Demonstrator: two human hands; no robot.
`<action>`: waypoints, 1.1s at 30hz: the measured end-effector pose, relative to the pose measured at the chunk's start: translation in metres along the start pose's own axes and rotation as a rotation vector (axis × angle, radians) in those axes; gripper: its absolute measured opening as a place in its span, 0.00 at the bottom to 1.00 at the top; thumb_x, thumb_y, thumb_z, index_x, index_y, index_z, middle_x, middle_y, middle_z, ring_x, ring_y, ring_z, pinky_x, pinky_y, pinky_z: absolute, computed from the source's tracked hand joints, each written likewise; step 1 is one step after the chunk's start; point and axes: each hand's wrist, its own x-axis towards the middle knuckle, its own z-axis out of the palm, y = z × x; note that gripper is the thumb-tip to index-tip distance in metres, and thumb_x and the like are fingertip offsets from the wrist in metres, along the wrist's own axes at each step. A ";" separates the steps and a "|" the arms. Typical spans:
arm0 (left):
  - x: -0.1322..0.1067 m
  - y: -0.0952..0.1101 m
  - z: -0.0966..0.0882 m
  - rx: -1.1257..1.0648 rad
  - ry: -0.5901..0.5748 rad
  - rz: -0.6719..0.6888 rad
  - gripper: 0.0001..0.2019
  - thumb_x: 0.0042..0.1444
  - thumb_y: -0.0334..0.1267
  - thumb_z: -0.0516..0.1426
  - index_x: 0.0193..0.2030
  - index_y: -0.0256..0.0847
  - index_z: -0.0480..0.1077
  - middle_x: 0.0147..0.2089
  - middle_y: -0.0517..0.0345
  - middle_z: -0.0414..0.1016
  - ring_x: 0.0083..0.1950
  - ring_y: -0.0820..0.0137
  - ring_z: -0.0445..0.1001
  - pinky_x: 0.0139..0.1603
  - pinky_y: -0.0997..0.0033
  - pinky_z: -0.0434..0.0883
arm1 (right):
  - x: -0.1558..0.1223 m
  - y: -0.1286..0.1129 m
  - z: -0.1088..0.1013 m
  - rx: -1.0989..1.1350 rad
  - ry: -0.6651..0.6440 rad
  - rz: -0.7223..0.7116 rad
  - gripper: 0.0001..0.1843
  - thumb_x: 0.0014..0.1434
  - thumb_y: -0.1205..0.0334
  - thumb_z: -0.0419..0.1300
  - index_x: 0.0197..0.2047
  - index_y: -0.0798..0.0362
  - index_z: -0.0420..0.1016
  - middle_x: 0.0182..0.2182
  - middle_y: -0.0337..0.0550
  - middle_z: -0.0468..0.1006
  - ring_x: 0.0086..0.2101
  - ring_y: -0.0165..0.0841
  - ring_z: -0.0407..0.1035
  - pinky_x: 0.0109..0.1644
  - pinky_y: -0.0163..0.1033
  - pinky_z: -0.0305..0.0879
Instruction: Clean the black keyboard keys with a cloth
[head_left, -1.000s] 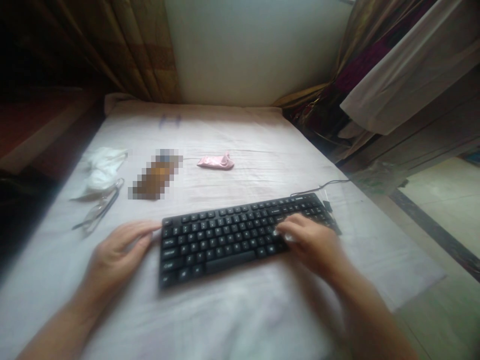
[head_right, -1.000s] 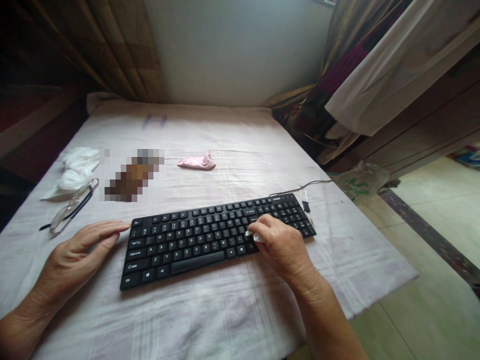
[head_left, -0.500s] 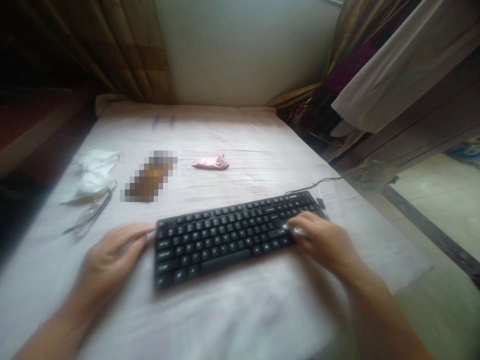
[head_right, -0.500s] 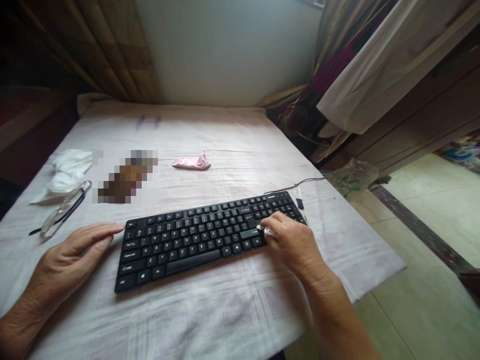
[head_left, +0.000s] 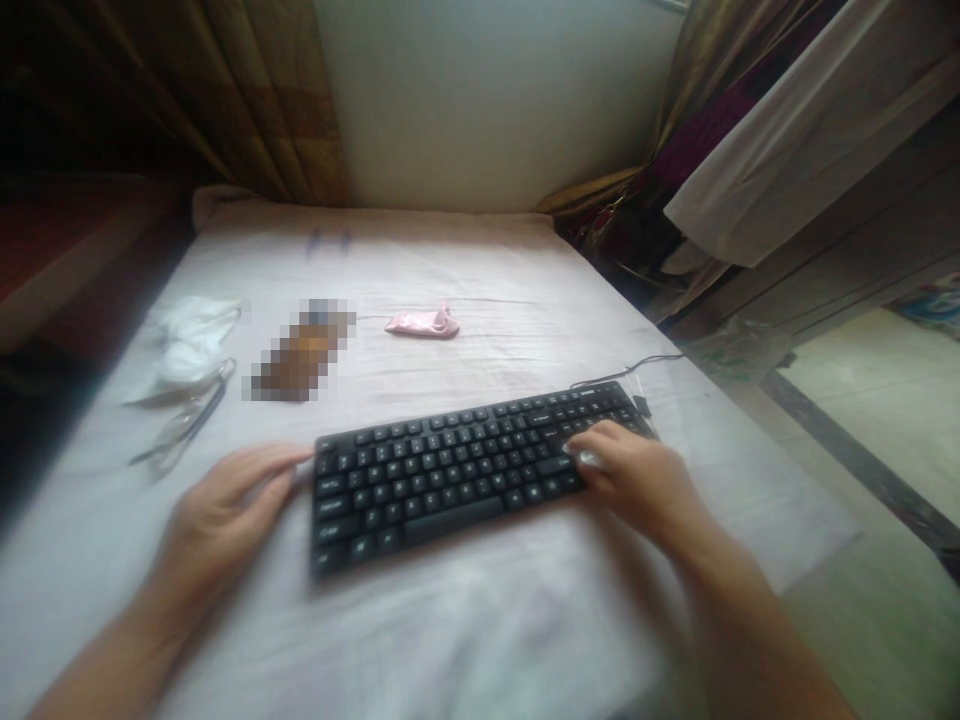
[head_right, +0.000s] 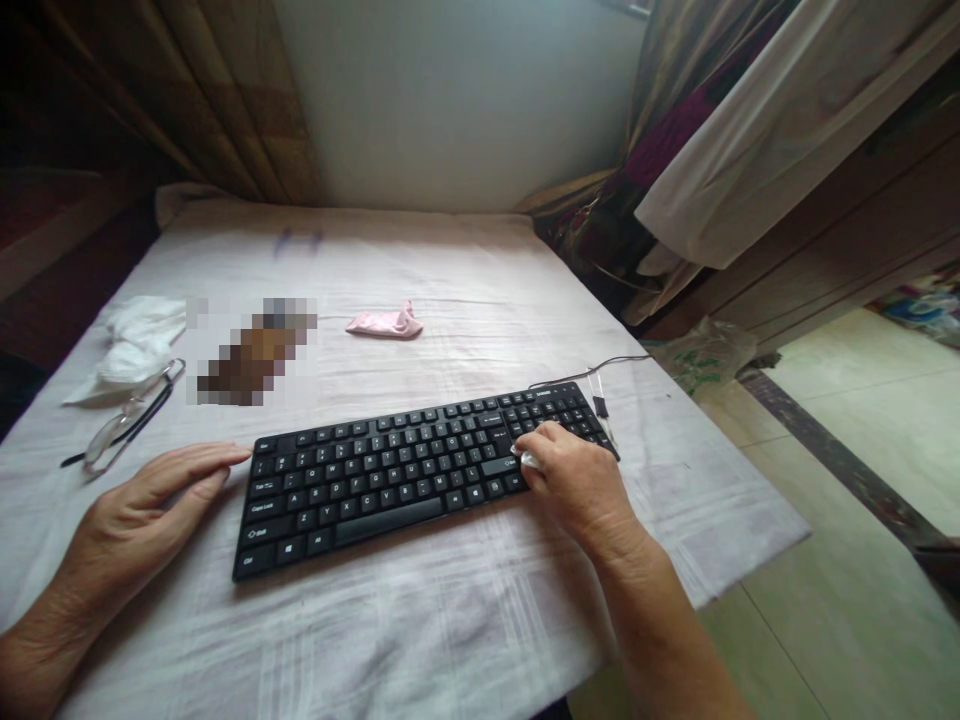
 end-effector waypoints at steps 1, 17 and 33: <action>0.000 0.000 0.000 0.002 0.002 0.002 0.13 0.58 0.47 0.57 0.45 0.48 0.79 0.47 0.58 0.82 0.49 0.66 0.79 0.59 0.62 0.74 | 0.000 -0.001 0.000 -0.008 -0.017 -0.001 0.12 0.54 0.69 0.61 0.40 0.45 0.81 0.40 0.38 0.82 0.33 0.33 0.76 0.31 0.34 0.62; 0.001 0.005 0.000 0.009 -0.017 0.004 0.12 0.60 0.45 0.56 0.44 0.48 0.78 0.47 0.58 0.82 0.50 0.65 0.79 0.59 0.61 0.73 | -0.029 0.001 -0.004 -0.025 -0.056 -0.013 0.09 0.54 0.66 0.59 0.36 0.45 0.80 0.35 0.37 0.82 0.28 0.34 0.76 0.28 0.36 0.62; 0.002 0.005 0.001 -0.011 -0.011 -0.010 0.12 0.59 0.46 0.57 0.44 0.47 0.78 0.47 0.58 0.82 0.49 0.67 0.79 0.58 0.64 0.74 | -0.043 0.008 0.005 0.257 0.015 -0.019 0.10 0.60 0.61 0.57 0.40 0.46 0.79 0.37 0.38 0.84 0.33 0.33 0.79 0.32 0.34 0.69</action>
